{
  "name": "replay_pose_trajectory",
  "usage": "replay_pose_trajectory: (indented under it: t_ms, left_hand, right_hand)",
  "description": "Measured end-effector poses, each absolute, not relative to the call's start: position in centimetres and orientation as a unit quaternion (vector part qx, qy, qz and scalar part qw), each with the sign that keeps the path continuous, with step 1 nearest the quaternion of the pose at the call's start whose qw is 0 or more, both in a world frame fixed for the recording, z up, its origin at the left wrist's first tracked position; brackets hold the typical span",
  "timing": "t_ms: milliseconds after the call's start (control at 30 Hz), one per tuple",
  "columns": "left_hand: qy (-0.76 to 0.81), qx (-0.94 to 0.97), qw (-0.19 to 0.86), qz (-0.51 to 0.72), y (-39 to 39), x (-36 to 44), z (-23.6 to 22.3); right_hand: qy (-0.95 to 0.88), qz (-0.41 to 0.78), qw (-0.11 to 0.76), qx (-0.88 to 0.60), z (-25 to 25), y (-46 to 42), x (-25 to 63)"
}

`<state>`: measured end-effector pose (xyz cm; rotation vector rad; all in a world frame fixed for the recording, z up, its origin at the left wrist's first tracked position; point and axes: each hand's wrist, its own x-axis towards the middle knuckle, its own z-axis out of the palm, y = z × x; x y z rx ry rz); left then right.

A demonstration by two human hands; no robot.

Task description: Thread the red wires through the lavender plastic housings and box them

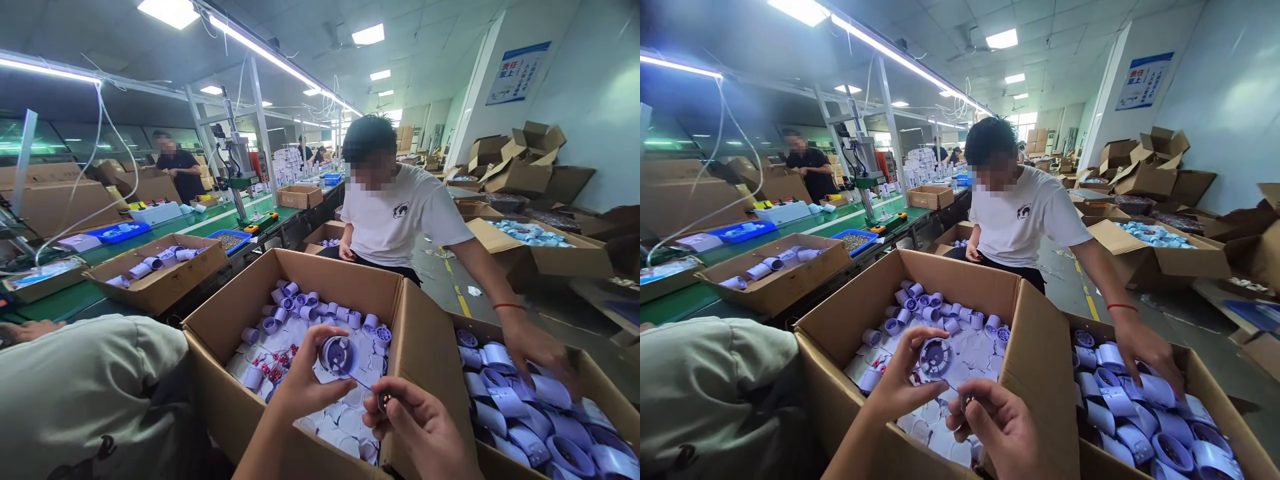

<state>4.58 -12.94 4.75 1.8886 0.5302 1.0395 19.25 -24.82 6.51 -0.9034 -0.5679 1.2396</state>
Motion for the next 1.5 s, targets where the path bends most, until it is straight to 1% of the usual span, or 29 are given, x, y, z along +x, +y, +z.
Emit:
replay_pose_trajectory:
  t_ms: [133,367,433,533,633,733,800,833,900,1033,1233,1500]
  left_hand:
    - [0.216,0.784,0.434,0.389,-12.6,4.0,5.5]
    - [0.198,0.802,0.415,0.381,-12.4,3.8,6.4]
    - [0.196,0.806,0.413,0.375,-12.5,3.8,6.6]
    - [0.183,0.820,0.409,0.355,-12.7,3.8,7.1]
    - [0.168,0.833,0.415,0.325,-13.0,3.9,7.6]
    - [0.140,0.838,0.432,0.303,-13.5,4.0,7.9]
    - [0.118,0.841,0.440,0.292,-14.0,4.1,8.1]
    - [0.108,0.842,0.445,0.287,-14.2,4.1,8.2]
    - [0.093,0.842,0.453,0.279,-14.5,4.2,8.3]
    - [0.073,0.840,0.457,0.283,-14.7,4.0,8.5]
    - [0.070,0.842,0.465,0.265,-14.9,3.8,9.0]
    - [0.062,0.852,0.449,0.263,-15.3,3.9,9.2]
  right_hand:
    - [-0.273,0.539,0.668,-0.435,6.2,-24.8,19.8]
    - [-0.311,0.527,0.644,-0.460,5.3,-24.7,20.7]
    - [-0.323,0.489,0.645,-0.489,4.8,-24.5,20.7]
    - [-0.382,0.359,0.647,-0.554,4.2,-24.3,20.6]
    - [-0.496,0.199,0.608,-0.587,4.6,-24.4,20.5]
    - [-0.600,0.021,0.566,-0.566,5.5,-24.4,20.2]
    - [-0.630,-0.097,0.547,-0.543,6.0,-24.3,19.9]
    - [-0.633,-0.142,0.538,-0.538,6.2,-24.3,19.8]
    - [-0.630,-0.186,0.522,-0.544,6.3,-24.3,19.5]
    - [-0.643,-0.171,0.500,-0.555,6.3,-24.7,19.5]
    - [-0.646,-0.105,0.515,-0.554,6.8,-25.3,19.1]
    - [-0.623,-0.124,0.529,-0.562,6.4,-25.5,18.5]
